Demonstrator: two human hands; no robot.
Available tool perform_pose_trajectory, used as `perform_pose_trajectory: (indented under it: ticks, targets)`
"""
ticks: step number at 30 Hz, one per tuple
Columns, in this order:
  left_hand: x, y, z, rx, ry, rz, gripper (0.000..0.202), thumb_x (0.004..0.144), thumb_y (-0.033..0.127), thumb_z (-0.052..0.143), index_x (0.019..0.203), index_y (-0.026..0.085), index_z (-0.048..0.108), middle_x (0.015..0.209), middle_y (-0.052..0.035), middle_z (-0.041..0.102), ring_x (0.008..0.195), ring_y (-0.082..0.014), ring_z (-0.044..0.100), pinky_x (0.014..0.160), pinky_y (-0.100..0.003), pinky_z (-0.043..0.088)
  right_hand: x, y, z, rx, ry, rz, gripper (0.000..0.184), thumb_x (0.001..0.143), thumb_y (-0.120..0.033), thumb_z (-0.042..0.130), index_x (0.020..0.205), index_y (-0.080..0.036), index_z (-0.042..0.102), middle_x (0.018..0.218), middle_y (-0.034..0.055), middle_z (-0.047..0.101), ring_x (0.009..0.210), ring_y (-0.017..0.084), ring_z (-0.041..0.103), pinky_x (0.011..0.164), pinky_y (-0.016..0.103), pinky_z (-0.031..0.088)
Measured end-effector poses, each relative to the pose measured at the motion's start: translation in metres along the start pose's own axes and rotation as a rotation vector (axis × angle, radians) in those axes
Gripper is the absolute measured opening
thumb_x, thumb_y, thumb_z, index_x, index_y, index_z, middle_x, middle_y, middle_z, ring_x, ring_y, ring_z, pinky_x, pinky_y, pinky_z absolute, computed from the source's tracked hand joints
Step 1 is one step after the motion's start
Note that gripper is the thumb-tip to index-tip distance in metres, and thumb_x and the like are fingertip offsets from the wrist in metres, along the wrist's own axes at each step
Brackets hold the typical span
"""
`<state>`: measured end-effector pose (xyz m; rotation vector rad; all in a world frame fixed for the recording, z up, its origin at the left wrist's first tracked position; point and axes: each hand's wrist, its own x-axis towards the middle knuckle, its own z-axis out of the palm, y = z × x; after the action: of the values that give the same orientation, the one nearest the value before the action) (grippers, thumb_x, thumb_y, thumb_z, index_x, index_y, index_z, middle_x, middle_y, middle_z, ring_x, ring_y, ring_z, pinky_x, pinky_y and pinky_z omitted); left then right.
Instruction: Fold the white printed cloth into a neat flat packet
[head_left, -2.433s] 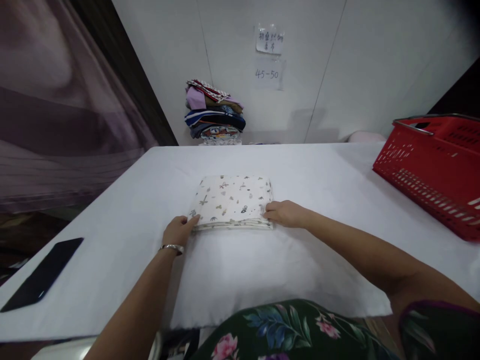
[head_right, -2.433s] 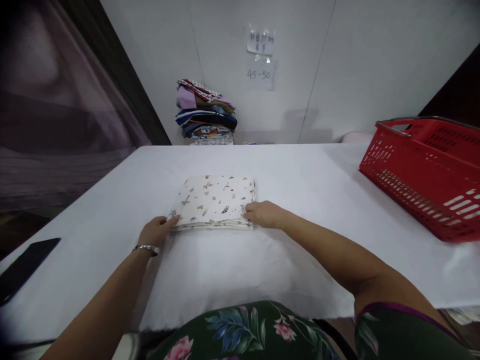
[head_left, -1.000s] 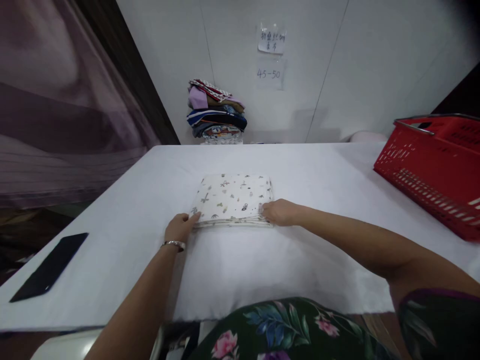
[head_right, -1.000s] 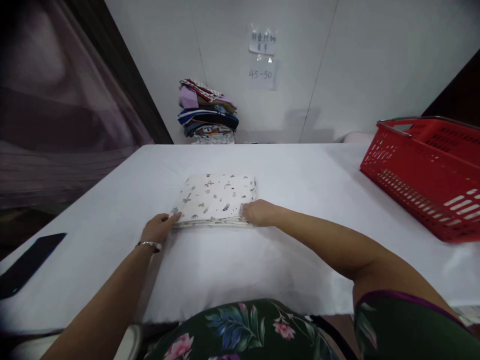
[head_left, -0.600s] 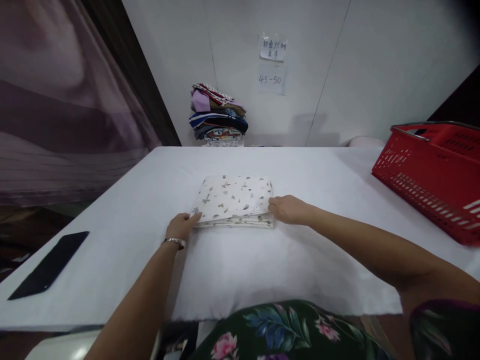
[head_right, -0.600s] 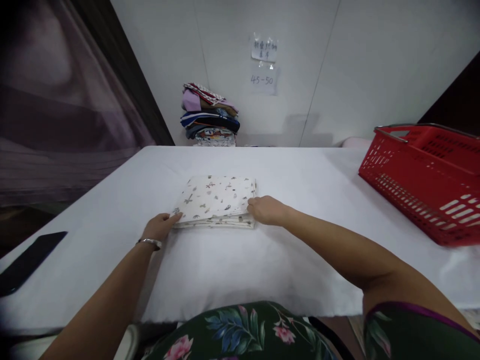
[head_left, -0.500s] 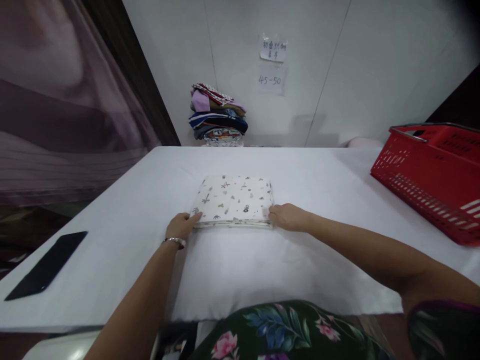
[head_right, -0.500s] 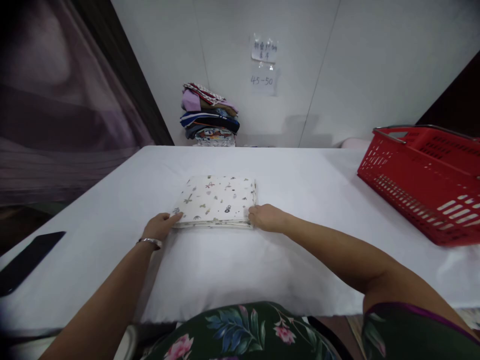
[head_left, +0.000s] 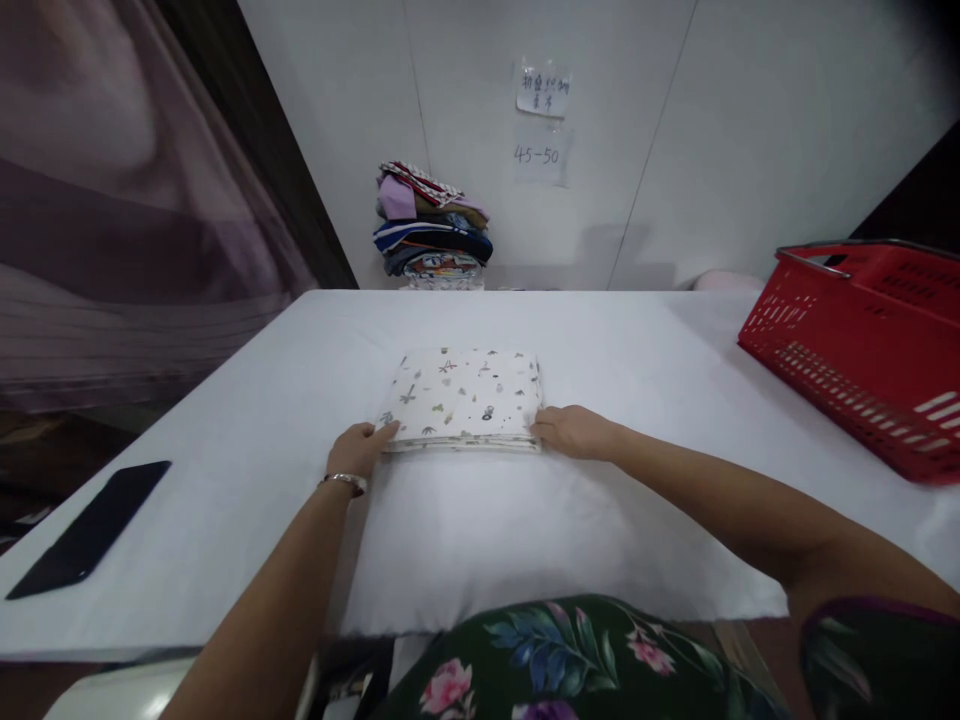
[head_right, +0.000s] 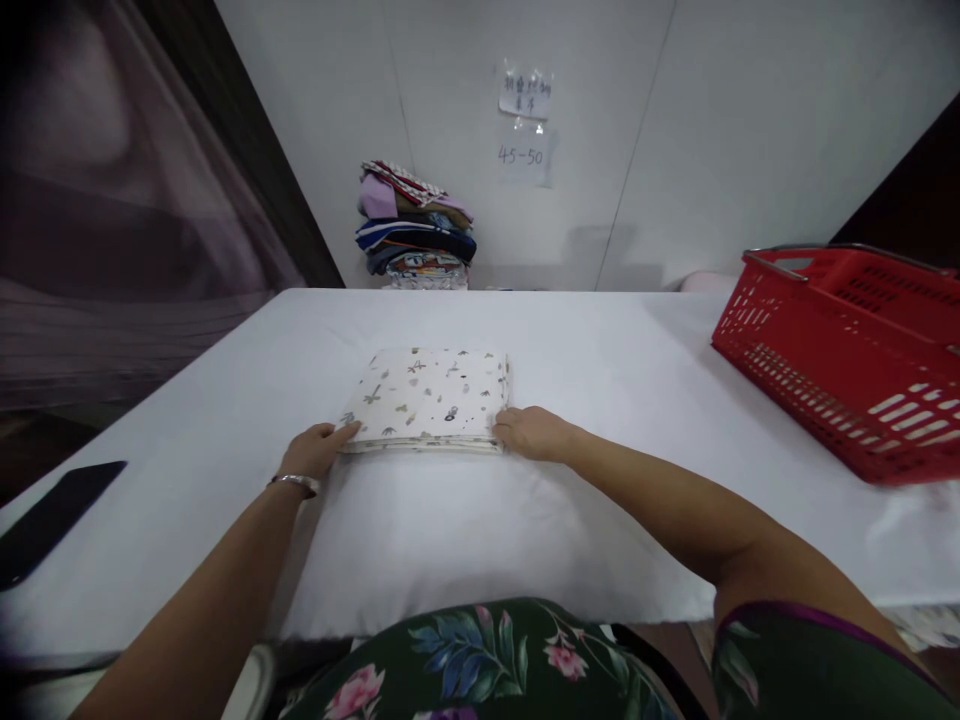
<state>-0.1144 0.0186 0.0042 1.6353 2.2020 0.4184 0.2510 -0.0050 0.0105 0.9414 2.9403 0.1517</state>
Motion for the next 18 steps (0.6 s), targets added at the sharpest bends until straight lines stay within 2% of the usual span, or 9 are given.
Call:
perform_pose_trajectory:
  ticks: [8, 13, 18]
  targets:
    - [-0.001, 0.002, -0.002, 0.006, -0.003, -0.01, 0.046, 0.068, 0.063, 0.042, 0.05, 0.021, 0.04, 0.048, 0.0016, 0.043, 0.056, -0.0153, 0.043, 0.052, -0.025, 0.029, 0.008, 0.0, -0.011, -0.029, -0.084, 0.013, 0.018, 0.087, -0.019, 0.038, 0.093, -0.011, 0.054, 0.09, 0.0109, 0.054, 0.077, 0.017, 0.047, 0.055, 0.025, 0.03]
    - [0.0, 0.001, -0.002, -0.041, -0.024, -0.019, 0.046, 0.068, 0.063, 0.042, 0.051, 0.021, 0.042, 0.048, 0.0019, 0.043, 0.056, -0.0152, 0.044, 0.052, -0.025, 0.029, 0.004, -0.006, -0.021, 0.006, -0.02, 0.111, 0.019, 0.088, -0.022, 0.037, 0.092, -0.013, 0.053, 0.092, 0.0092, 0.054, 0.074, 0.015, 0.049, 0.056, 0.025, 0.03]
    - [0.001, 0.002, -0.003, -0.039, -0.017, -0.016, 0.044, 0.067, 0.061, 0.043, 0.05, 0.021, 0.04, 0.047, 0.0026, 0.04, 0.054, -0.0145, 0.042, 0.051, -0.025, 0.029, -0.002, -0.014, -0.014, 0.055, -0.067, 0.107, 0.018, 0.088, -0.02, 0.036, 0.09, -0.013, 0.053, 0.089, 0.0079, 0.054, 0.07, 0.014, 0.049, 0.054, 0.024, 0.029]
